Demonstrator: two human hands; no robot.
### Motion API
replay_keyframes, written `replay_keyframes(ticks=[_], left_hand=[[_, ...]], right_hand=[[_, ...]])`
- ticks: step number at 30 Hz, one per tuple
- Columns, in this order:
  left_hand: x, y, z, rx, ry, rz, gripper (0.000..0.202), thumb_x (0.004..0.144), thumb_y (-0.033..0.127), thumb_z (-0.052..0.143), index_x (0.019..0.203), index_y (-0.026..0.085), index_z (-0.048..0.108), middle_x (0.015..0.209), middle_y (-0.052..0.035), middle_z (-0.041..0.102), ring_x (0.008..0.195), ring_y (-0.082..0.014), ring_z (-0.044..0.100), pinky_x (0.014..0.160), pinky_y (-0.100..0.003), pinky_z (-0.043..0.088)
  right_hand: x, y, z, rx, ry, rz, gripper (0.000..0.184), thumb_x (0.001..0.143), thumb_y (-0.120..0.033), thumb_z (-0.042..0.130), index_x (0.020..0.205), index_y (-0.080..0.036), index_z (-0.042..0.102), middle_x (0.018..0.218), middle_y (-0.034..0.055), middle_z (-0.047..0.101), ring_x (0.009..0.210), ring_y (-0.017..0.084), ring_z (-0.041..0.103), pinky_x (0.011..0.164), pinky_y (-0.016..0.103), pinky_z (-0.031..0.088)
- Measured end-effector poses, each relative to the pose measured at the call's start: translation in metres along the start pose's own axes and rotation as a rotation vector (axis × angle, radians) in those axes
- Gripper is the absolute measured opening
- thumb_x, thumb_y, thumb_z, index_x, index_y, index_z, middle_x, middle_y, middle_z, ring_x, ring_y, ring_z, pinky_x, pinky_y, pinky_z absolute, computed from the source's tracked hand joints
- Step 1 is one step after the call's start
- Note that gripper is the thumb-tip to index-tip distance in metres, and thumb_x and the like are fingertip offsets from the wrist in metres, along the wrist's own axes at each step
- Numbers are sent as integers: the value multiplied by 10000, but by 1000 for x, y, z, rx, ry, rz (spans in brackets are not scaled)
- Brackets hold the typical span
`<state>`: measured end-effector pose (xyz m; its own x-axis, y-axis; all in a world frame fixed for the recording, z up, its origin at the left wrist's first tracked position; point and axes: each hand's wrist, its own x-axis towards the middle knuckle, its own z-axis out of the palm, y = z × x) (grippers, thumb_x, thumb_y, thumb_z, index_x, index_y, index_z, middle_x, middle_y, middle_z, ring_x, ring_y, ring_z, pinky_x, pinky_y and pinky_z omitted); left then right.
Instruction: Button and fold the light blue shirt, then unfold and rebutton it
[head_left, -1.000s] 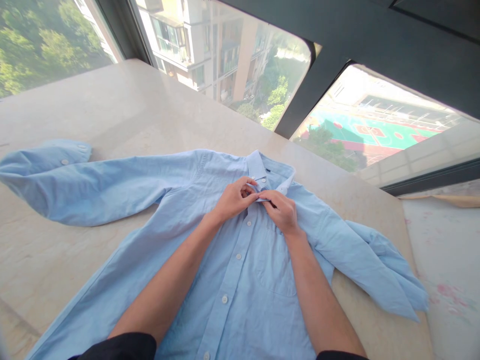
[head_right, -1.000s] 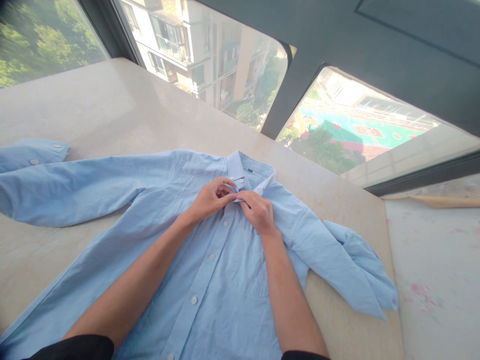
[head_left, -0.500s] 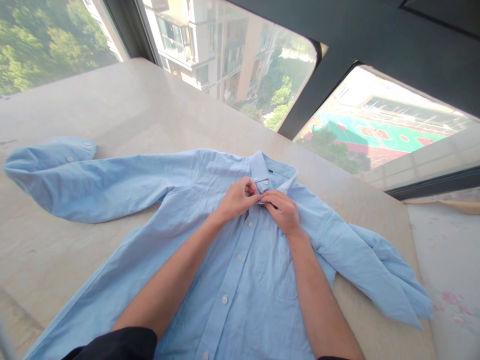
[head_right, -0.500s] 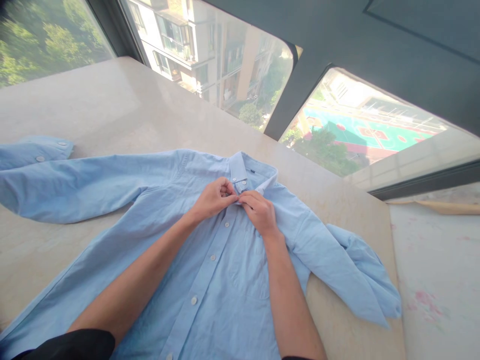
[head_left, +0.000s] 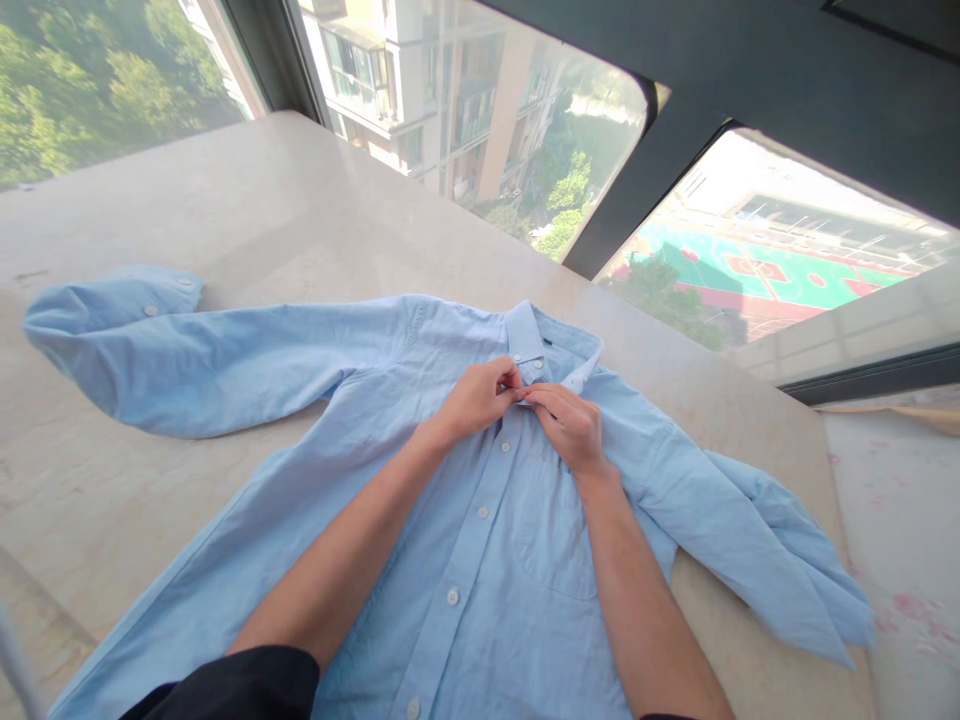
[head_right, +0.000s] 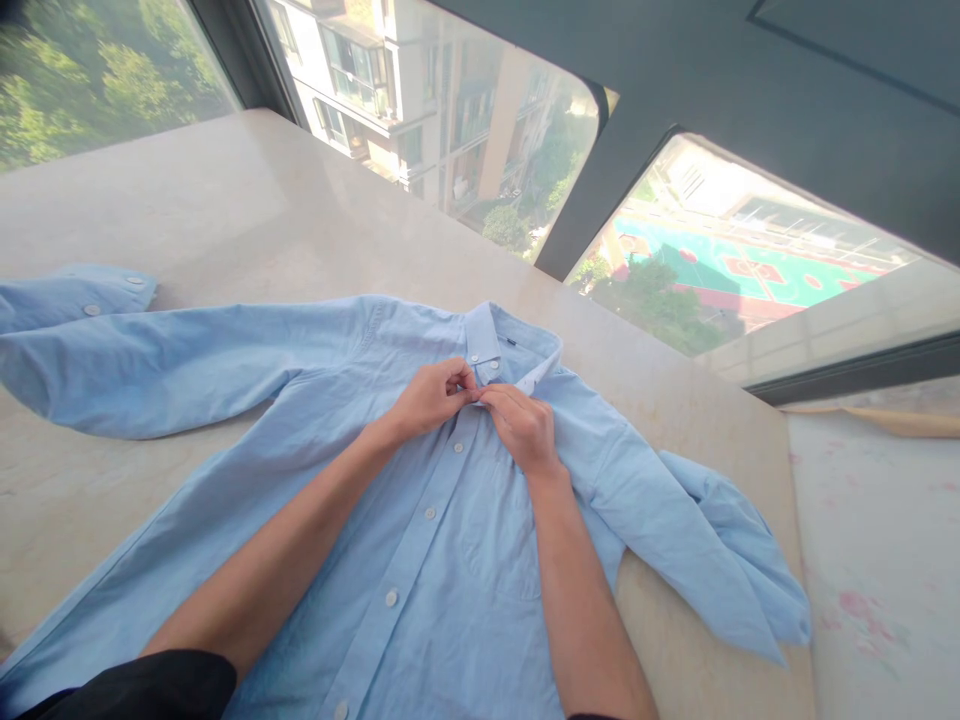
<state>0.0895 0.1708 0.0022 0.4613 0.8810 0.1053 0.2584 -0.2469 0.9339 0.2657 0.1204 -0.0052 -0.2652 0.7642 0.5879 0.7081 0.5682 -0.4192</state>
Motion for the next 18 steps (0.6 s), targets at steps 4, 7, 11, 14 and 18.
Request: replay_keyframes(ticks=[4, 7, 11, 14, 18], left_hand=[[-2, 2, -2, 39, -31, 41, 70, 836, 192, 556, 854, 182, 622, 808, 7, 682, 688, -115, 588, 643, -231, 444], [-5, 4, -4, 36, -49, 78, 131, 838, 245, 566, 932, 183, 631, 821, 9, 676, 644, -105, 572, 624, -232, 445], [-7, 5, -5, 157, -104, 206, 319, 739, 193, 628, 1057, 180, 625, 877, -2, 670, 724, -130, 591, 703, -254, 470], [-7, 6, -1, 294, -82, 251, 368, 757, 160, 602, 1124, 174, 617, 921, -32, 675, 806, -163, 609, 766, -281, 474], [-8, 4, 5, 380, -28, 253, 293, 853, 202, 564, 1137, 202, 640, 942, -48, 681, 854, -184, 623, 809, -299, 470]], right_hand=[[1, 1, 1, -17, 8, 2, 263, 940, -86, 476, 915, -221, 700, 908, 43, 763, 882, 167, 728, 802, 283, 579], [1, 1, 1, -9, 10, 7, 237, 934, -91, 484, 921, -215, 686, 907, 51, 754, 876, 172, 722, 802, 292, 575], [0, 3, 1, -2, 1, 36, 236, 919, -81, 485, 934, -223, 673, 924, 46, 752, 894, 171, 718, 788, 280, 570], [0, 3, 1, -16, 0, 51, 243, 914, -81, 477, 932, -225, 672, 916, 39, 752, 874, 166, 720, 779, 269, 567], [0, 4, 1, -23, 5, 55, 253, 912, -80, 470, 917, -225, 677, 889, 36, 752, 849, 168, 721, 770, 267, 568]])
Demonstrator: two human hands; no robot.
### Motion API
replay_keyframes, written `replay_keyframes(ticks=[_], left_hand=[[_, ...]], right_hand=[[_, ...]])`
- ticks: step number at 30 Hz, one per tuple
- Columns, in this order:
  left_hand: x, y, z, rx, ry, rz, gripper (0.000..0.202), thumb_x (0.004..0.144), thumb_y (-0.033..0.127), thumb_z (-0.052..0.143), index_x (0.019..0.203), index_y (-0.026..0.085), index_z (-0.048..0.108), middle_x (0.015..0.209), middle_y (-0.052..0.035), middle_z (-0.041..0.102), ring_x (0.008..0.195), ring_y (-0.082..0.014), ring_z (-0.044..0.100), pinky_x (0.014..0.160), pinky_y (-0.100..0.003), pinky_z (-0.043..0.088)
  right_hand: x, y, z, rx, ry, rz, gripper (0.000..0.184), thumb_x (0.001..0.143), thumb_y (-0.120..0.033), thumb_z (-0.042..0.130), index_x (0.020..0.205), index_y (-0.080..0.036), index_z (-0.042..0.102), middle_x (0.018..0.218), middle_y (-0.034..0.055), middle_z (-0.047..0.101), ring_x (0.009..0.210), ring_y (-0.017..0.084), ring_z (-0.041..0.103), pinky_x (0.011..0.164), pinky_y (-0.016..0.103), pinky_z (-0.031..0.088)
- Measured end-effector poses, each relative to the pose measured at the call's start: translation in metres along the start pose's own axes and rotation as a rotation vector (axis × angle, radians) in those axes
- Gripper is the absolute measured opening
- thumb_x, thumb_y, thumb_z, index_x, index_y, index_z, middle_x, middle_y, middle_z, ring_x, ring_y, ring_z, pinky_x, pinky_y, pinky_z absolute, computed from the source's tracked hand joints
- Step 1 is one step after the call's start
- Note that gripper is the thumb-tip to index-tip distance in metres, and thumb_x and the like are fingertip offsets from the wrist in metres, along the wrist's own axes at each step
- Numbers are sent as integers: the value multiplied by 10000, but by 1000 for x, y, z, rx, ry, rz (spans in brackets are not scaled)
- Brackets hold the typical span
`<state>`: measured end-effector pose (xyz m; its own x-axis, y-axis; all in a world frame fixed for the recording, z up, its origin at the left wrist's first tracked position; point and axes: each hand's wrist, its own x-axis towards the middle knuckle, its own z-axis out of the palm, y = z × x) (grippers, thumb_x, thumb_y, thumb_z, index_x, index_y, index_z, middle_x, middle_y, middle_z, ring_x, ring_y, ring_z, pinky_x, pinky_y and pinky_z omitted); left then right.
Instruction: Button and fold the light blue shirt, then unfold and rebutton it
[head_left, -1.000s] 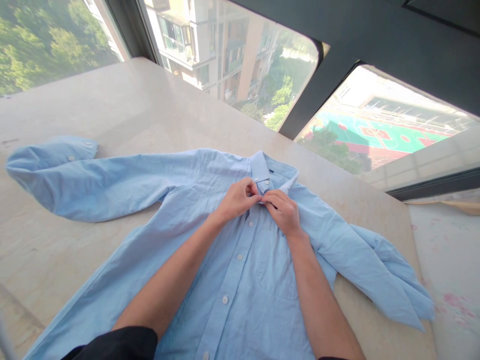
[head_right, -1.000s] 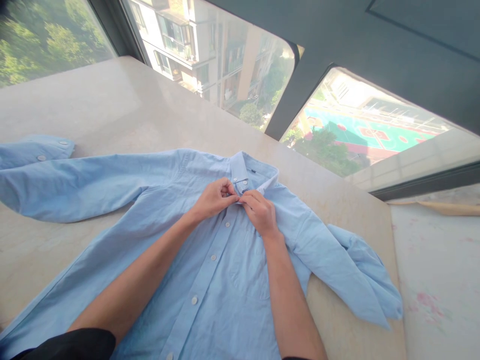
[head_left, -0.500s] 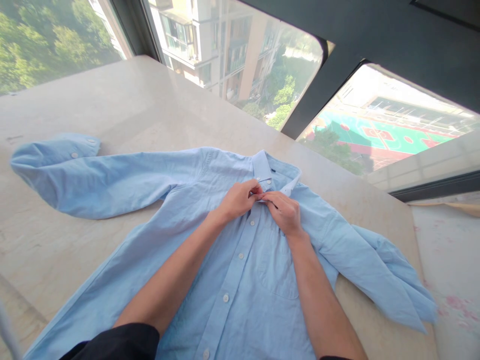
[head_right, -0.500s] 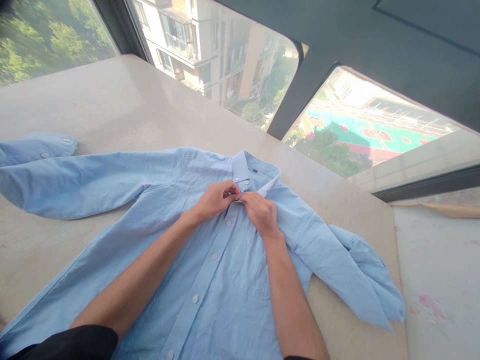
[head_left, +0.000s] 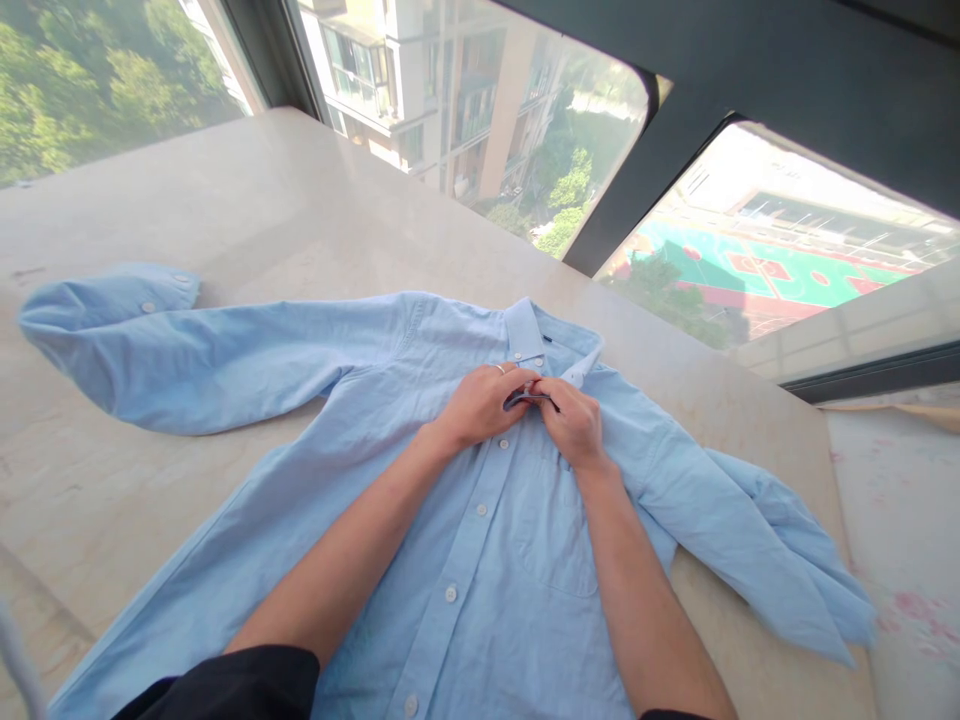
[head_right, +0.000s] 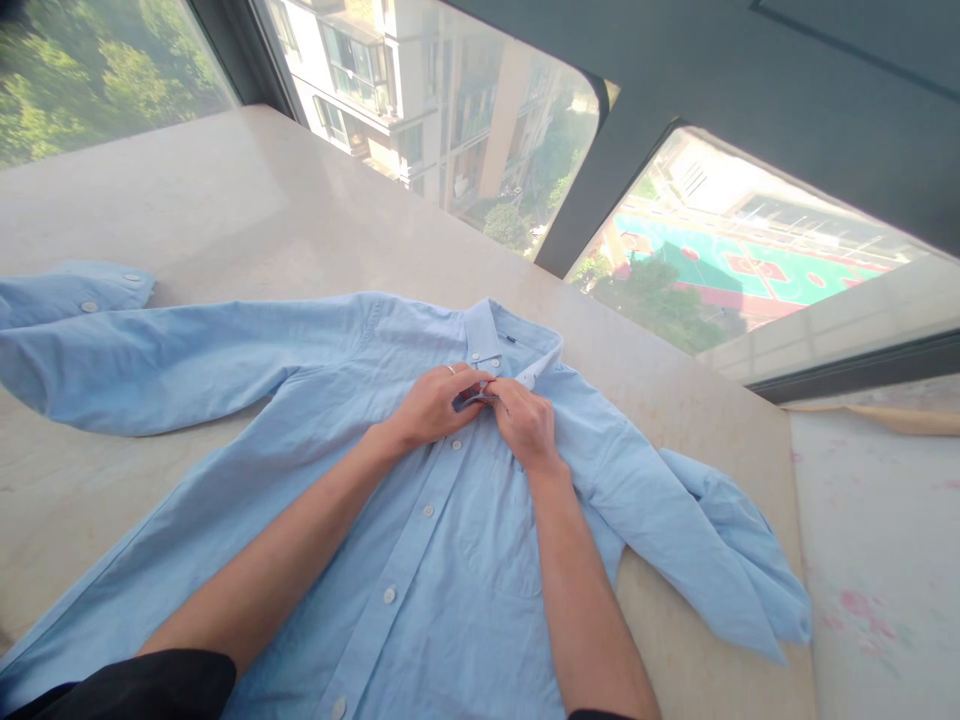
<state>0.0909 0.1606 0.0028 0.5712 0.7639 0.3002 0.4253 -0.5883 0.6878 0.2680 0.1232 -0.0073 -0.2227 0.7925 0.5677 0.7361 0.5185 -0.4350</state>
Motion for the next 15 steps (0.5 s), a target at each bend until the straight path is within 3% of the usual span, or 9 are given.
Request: replay_keyframes(ticks=[4, 10, 15], left_hand=[[-2, -4, 2, -40, -7, 4, 281, 882, 199, 543, 1131, 229, 670, 931, -38, 697, 860, -181, 628, 805, -289, 467], [-3, -8, 2, -138, 12, -32, 447, 815, 107, 541, 1225, 243, 659, 958, -22, 726, 876, -169, 646, 839, -284, 480], [-4, -7, 3, -133, 31, -87, 492, 795, 119, 561, 1265, 245, 639, 977, -26, 739, 898, -180, 662, 863, -304, 497]], right_hand=[[0, 1, 0, 4, -14, 31, 233, 912, -107, 495, 929, -230, 692, 897, 39, 757, 855, 182, 725, 779, 289, 580], [0, 3, -1, 45, -39, 55, 192, 930, -193, 553, 1028, -227, 715, 955, 61, 765, 900, 212, 728, 807, 332, 594], [-1, 6, -3, 113, -72, 78, 210, 918, -273, 621, 1104, -232, 709, 974, 60, 764, 853, 207, 729, 766, 323, 603]])
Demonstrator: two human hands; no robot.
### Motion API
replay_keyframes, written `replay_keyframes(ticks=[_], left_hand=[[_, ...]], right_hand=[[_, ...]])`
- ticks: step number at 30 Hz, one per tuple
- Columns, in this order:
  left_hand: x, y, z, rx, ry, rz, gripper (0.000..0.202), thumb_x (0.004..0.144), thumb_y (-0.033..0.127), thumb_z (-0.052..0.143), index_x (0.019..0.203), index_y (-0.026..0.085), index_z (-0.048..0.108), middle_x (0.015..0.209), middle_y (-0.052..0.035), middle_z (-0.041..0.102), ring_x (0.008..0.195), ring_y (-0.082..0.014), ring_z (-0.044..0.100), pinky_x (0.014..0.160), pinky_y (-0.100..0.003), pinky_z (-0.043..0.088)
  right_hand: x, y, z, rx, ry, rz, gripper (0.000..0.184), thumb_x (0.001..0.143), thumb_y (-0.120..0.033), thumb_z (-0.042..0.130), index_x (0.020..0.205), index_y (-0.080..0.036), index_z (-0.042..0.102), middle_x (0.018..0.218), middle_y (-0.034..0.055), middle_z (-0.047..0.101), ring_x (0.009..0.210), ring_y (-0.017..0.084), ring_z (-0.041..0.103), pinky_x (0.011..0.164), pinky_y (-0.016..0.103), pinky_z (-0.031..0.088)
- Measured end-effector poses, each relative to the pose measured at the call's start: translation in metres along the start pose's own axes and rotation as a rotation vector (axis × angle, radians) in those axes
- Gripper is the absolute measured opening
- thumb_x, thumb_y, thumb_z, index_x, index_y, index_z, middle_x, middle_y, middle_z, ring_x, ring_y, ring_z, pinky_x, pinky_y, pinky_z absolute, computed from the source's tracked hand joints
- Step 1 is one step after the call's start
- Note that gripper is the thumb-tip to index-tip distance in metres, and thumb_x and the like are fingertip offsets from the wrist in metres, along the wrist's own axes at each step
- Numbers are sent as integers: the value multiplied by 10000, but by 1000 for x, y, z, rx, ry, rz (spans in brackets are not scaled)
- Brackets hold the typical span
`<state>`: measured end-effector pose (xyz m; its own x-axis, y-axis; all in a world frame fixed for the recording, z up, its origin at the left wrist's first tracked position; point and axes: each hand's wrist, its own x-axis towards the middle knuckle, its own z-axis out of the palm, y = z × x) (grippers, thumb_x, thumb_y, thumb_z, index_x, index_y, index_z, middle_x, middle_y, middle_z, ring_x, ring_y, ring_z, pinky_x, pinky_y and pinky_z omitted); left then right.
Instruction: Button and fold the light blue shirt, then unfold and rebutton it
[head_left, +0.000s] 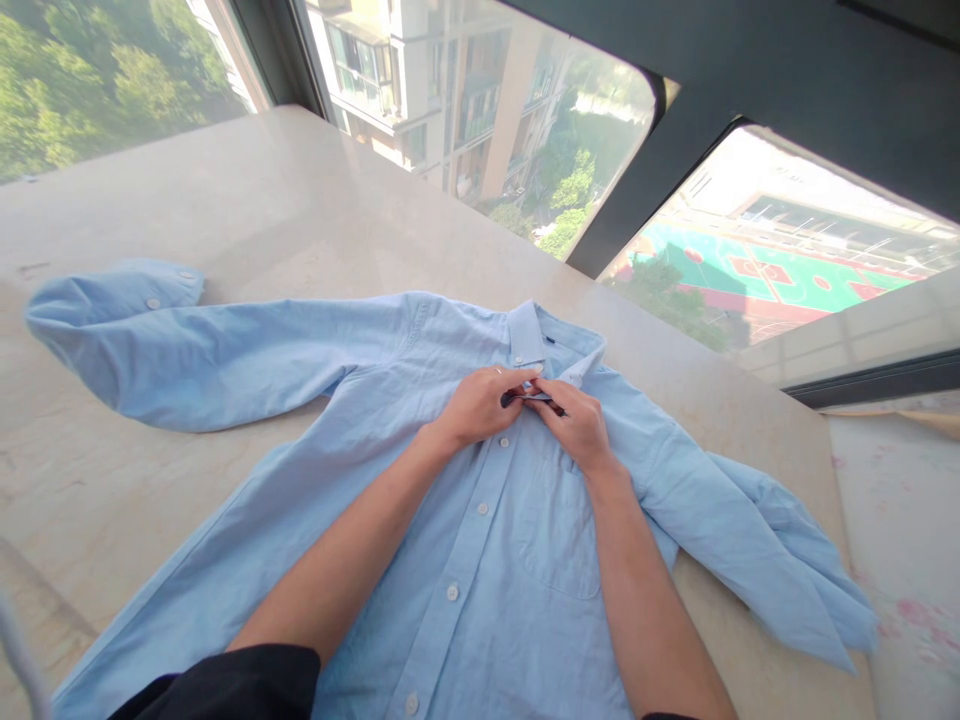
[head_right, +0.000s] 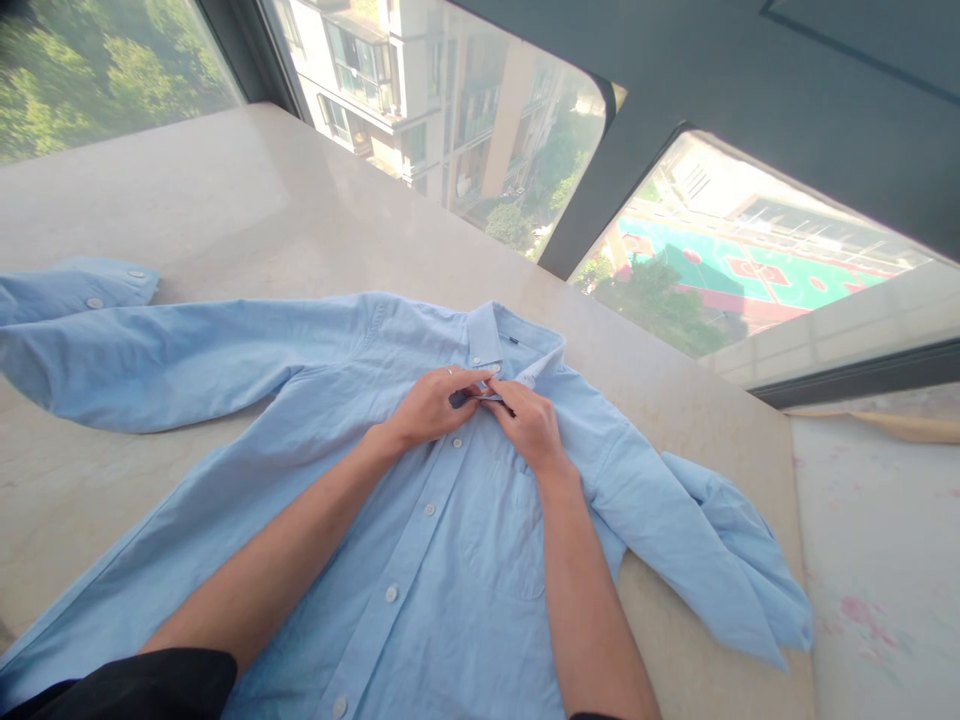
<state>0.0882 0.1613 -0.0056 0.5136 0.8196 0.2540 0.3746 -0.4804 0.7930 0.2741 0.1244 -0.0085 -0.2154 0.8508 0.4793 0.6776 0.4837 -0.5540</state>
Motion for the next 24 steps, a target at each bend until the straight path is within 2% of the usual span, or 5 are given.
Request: replay_keyframes(ticks=[5, 8, 11, 18, 24], left_hand=[[0, 1, -1, 7, 5, -21, 491, 793, 134, 568, 1272, 223, 632, 960, -37, 730, 897, -184, 664, 862, -310, 500], [0, 2, -1, 7, 10, -28, 488, 789, 135, 573, 1263, 235, 631, 948, -30, 726, 890, -180, 662, 865, -308, 499], [0, 3, 0, 18, 13, -27, 482, 793, 139, 574, 1263, 237, 622, 936, -30, 724, 886, -183, 659, 860, -312, 497], [0, 7, 1, 88, 19, -9, 426, 806, 130, 551, 1218, 218, 616, 920, -37, 726, 880, -193, 653, 833, -315, 487], [-1, 5, 0, 164, 23, 74, 400, 820, 123, 557, 1205, 214, 612, 945, -38, 738, 903, -202, 651, 854, -323, 470]], right_hand=[[-1, 1, -2, 1, -19, 3, 275, 905, -242, 620, 1169, -215, 693, 970, 62, 760, 615, 149, 658, 649, 297, 588], [-1, 1, -3, -12, -36, 10, 307, 902, -224, 597, 1195, -223, 688, 972, 61, 757, 591, 141, 637, 651, 300, 586], [-1, 1, -3, -10, -41, -4, 341, 896, -196, 574, 1219, -224, 680, 988, 64, 756, 625, 148, 655, 665, 305, 591], [0, 0, -1, -23, -13, -37, 347, 908, -166, 543, 1217, -235, 684, 1013, 67, 761, 854, 202, 727, 783, 339, 606], [0, 4, 0, -58, -16, -70, 296, 926, -154, 531, 1157, -217, 704, 1010, 72, 766, 932, 220, 729, 817, 355, 597]])
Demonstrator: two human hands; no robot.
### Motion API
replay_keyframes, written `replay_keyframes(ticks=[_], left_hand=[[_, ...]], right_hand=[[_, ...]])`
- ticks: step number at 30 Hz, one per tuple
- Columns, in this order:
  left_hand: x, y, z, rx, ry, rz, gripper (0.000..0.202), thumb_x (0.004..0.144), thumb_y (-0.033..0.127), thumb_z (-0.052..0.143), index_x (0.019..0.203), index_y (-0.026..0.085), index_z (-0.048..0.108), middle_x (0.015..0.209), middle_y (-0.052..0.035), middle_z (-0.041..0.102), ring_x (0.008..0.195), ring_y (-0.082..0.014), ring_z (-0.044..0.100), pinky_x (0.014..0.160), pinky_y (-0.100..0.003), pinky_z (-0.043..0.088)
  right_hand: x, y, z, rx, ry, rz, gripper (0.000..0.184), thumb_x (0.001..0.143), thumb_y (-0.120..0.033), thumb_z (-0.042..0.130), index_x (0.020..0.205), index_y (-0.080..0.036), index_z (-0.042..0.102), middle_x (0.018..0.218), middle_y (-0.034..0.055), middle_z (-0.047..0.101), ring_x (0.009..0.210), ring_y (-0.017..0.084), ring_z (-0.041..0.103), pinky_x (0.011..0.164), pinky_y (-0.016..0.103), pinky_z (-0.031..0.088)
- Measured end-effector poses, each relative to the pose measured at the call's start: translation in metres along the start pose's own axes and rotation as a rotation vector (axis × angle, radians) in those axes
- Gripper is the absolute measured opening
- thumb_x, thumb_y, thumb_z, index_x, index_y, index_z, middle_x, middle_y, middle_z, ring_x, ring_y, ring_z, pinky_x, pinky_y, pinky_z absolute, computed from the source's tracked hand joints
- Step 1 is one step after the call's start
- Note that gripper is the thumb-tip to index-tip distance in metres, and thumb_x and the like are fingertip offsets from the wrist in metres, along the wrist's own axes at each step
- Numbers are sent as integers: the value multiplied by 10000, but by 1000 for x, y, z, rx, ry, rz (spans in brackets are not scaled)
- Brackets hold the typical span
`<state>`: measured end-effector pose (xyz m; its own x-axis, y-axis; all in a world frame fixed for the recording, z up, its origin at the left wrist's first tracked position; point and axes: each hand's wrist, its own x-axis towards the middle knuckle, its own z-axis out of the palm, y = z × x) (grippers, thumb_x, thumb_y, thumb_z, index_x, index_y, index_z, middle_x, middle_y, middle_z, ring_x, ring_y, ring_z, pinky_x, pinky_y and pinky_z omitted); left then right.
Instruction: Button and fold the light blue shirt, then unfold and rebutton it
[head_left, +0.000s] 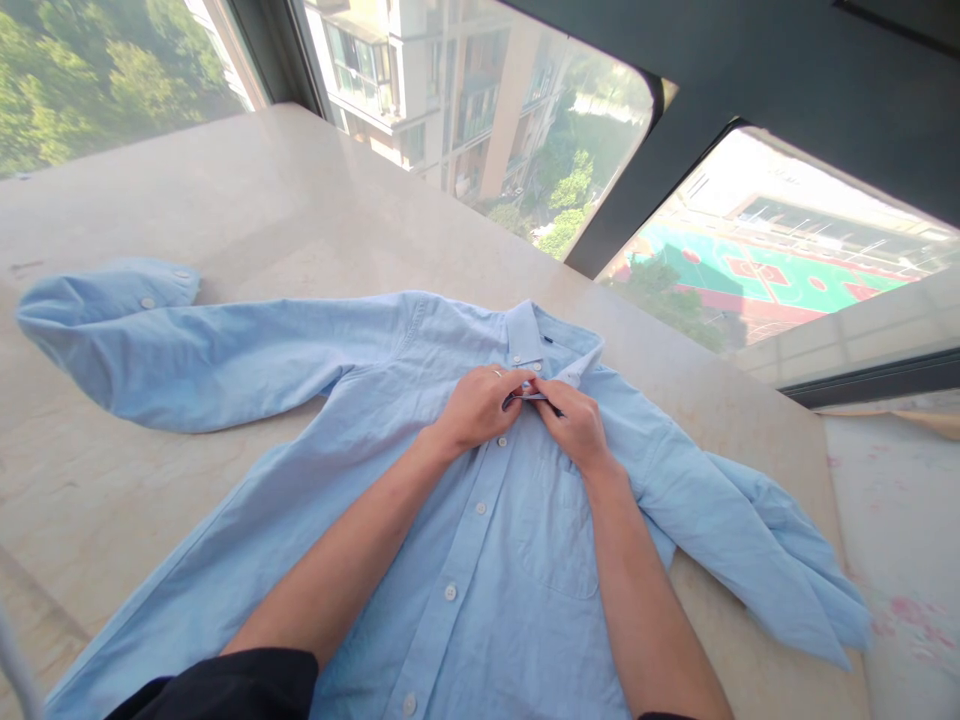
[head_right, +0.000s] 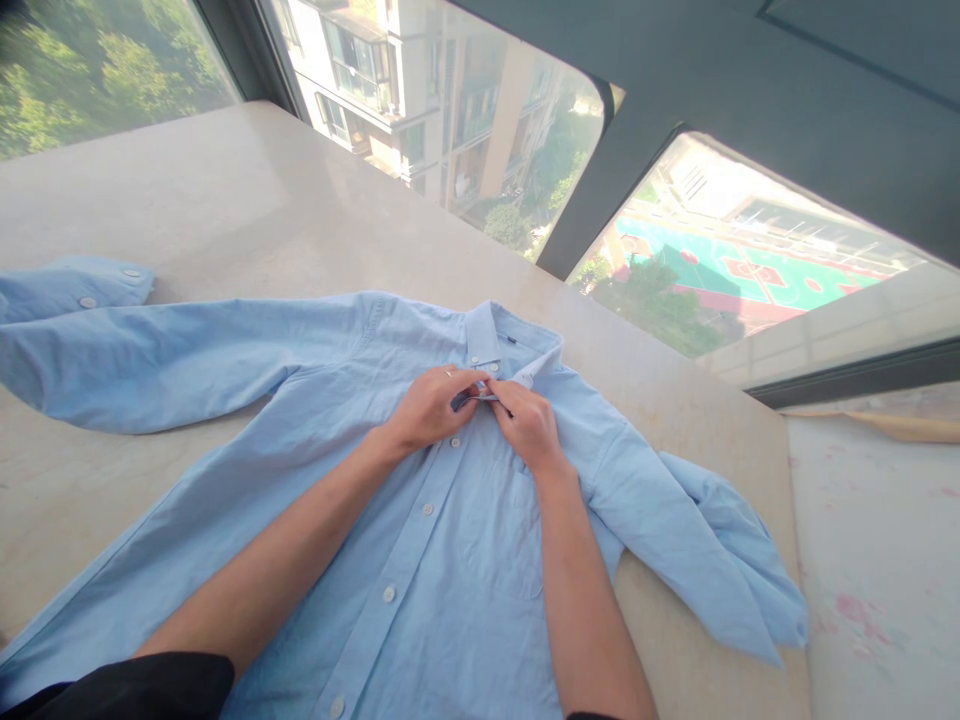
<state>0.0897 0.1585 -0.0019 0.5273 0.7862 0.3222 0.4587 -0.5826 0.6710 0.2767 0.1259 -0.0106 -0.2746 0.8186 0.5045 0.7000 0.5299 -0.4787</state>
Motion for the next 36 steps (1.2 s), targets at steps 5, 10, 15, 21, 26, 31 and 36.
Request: replay_keyframes(ticks=[5, 10, 15, 21, 26, 31, 36], left_hand=[[1, -1, 0, 23, -31, 10, 385, 826, 143, 576, 1203, 215, 610, 932, -37, 735, 905, -203, 654, 848, -318, 476], [-1, 3, 3, 96, -17, 0, 406, 820, 118, 550, 1211, 214, 605, 910, -38, 721, 904, -200, 649, 847, -308, 478], [-1, 6, 6, 119, -12, -37, 403, 809, 111, 543, 1197, 205, 601, 873, -43, 706, 893, -213, 635, 818, -311, 477], [0, 6, 5, -39, 26, -95, 389, 755, 81, 555, 1124, 198, 597, 864, -28, 677, 873, -193, 627, 832, -302, 476], [0, 6, 4, -132, 49, -130, 376, 734, 75, 557, 1082, 213, 590, 865, -8, 670, 859, -174, 633, 852, -300, 479], [1, 5, 2, -286, 93, -198, 329, 723, 98, 585, 1034, 207, 578, 796, 23, 668, 780, -145, 644, 786, -272, 500], [2, 5, 1, -351, 120, -206, 286, 717, 108, 602, 985, 208, 580, 791, 27, 679, 763, -137, 654, 764, -264, 514]], right_hand=[[-1, 2, 1, -4, 4, 28, 312, 916, -140, 521, 1148, -226, 709, 991, 64, 768, 926, 218, 731, 836, 362, 593], [0, 2, 2, -1, 8, 35, 296, 914, -160, 530, 1130, -231, 719, 995, 65, 769, 923, 225, 732, 829, 365, 601], [0, 1, 1, -10, 12, 23, 292, 920, -148, 530, 1127, -233, 717, 1005, 60, 767, 926, 217, 731, 818, 348, 603], [2, 0, 2, -3, -11, 17, 311, 930, -155, 530, 1180, -232, 699, 1027, 66, 763, 936, 218, 729, 833, 351, 597], [2, -1, 2, -20, -34, 17, 315, 945, -177, 520, 1210, -230, 682, 1041, 71, 758, 949, 221, 724, 845, 353, 590], [3, -3, 1, -40, -74, 6, 347, 965, -187, 488, 1278, -200, 639, 1074, 96, 743, 974, 233, 709, 850, 372, 582], [3, -4, 1, -26, -79, 17, 349, 973, -188, 483, 1292, -201, 622, 1113, 96, 734, 1012, 231, 700, 867, 375, 575]])
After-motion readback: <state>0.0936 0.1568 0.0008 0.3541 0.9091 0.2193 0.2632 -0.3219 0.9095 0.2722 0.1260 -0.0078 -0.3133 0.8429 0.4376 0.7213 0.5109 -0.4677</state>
